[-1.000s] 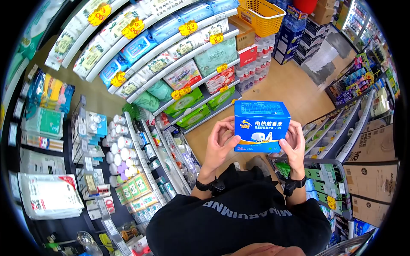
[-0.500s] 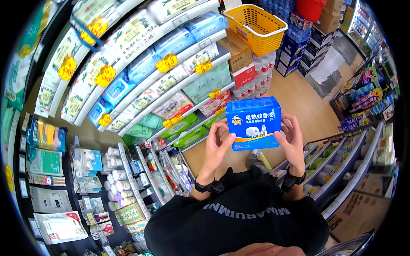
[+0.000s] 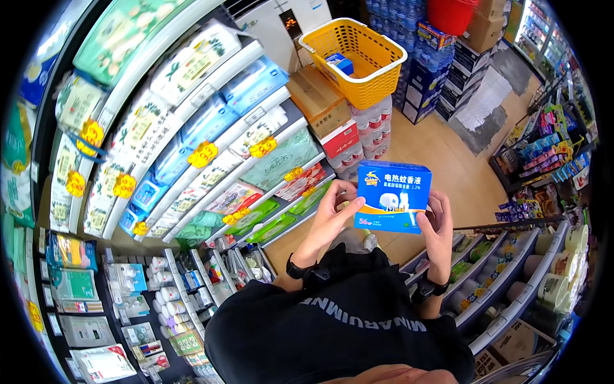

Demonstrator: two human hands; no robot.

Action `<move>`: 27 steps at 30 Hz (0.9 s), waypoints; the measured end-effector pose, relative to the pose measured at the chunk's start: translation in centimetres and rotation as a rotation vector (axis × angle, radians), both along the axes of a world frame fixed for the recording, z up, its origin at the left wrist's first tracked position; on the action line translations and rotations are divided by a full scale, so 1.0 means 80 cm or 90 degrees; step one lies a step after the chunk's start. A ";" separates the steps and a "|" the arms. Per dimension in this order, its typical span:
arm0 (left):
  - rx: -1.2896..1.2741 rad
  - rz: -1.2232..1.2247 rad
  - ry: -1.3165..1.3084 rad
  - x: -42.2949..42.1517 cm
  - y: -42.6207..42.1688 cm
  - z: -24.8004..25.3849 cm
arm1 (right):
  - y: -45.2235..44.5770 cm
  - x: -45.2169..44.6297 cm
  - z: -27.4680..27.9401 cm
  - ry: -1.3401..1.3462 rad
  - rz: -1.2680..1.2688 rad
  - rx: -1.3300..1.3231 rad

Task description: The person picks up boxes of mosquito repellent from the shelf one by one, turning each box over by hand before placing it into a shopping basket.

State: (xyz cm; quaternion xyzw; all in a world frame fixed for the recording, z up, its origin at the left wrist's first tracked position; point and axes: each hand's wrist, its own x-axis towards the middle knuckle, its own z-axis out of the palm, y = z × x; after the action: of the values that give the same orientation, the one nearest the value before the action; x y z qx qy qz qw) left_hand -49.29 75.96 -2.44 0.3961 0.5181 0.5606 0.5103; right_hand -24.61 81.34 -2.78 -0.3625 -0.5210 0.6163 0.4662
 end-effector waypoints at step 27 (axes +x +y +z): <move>0.039 -0.015 0.014 -0.062 0.335 -0.012 | 0.324 -0.056 0.007 -0.048 -0.004 -0.037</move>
State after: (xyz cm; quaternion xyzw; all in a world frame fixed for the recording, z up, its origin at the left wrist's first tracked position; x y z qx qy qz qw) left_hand -54.21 102.80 -3.38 0.4239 0.5013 0.5658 0.4989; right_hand -29.10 107.29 -2.24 -0.4008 -0.5188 0.6155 0.4375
